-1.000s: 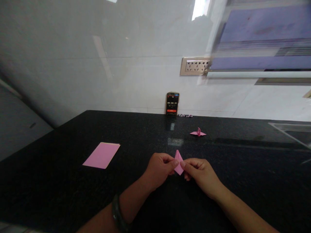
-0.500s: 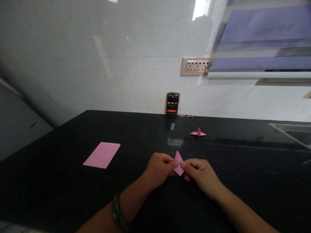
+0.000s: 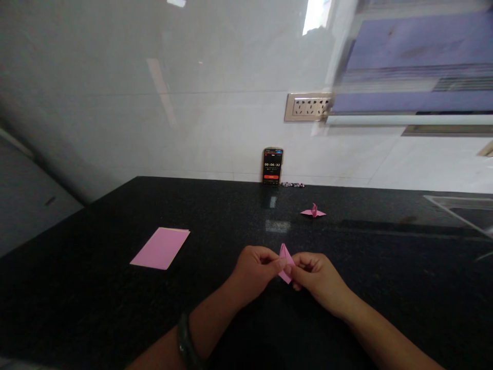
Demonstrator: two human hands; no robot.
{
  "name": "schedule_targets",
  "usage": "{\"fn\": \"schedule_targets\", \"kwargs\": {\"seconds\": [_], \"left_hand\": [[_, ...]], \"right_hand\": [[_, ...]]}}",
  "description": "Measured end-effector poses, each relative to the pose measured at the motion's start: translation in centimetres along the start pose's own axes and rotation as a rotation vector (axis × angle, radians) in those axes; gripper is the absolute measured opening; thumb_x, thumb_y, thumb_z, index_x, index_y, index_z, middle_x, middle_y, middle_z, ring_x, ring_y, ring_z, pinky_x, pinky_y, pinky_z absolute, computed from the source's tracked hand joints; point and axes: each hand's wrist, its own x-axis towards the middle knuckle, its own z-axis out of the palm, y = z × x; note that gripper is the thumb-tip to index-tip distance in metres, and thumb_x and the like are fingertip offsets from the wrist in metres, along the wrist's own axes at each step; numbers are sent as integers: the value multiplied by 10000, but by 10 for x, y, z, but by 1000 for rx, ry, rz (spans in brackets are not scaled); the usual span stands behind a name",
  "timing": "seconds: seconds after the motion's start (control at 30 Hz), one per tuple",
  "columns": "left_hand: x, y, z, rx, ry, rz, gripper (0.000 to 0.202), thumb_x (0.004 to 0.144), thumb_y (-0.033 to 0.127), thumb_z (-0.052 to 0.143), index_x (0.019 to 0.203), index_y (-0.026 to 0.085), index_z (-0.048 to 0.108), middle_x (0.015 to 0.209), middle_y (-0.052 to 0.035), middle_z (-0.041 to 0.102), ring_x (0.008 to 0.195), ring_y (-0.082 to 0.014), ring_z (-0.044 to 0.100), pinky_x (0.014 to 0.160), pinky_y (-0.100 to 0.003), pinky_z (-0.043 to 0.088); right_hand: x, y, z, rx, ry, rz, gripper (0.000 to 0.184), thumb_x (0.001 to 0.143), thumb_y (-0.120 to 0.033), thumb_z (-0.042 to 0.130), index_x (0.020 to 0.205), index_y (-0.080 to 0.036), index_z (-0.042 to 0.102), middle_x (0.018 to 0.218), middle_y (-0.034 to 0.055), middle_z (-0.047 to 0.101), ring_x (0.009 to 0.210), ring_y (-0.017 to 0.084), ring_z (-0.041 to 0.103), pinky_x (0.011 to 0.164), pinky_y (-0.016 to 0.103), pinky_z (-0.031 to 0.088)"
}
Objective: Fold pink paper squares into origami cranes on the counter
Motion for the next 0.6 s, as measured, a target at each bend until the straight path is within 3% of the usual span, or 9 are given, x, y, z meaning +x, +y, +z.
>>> {"fn": "schedule_targets", "kwargs": {"seconds": [0.13, 0.37, 0.6], "left_hand": [[1, -1, 1, -112, -36, 9, 181, 637, 287, 611, 715, 123, 598, 661, -38, 612, 586, -125, 543, 530, -220, 396], [1, -4, 3, -112, 64, -36, 216, 576, 303, 660, 567, 131, 530, 542, 5, 549, 482, -88, 466, 466, -207, 348], [0, 6, -1, 64, 60, -23, 414, 662, 482, 533, 431, 144, 473, 405, 34, 423, 403, -66, 345, 407, -203, 253]], "right_hand": [[0, -1, 2, -20, -30, -16, 241, 727, -312, 536, 562, -137, 533, 454, -45, 465, 398, 56, 374, 399, 179, 260], [-3, -5, 4, -56, -53, -1, 197, 717, -272, 534, 573, -138, 545, 472, -38, 486, 411, 60, 392, 410, 180, 290], [-5, -4, 3, -51, -150, 13, 152, 704, -240, 548, 584, -148, 558, 493, -28, 508, 425, 66, 415, 412, 182, 302]]}}
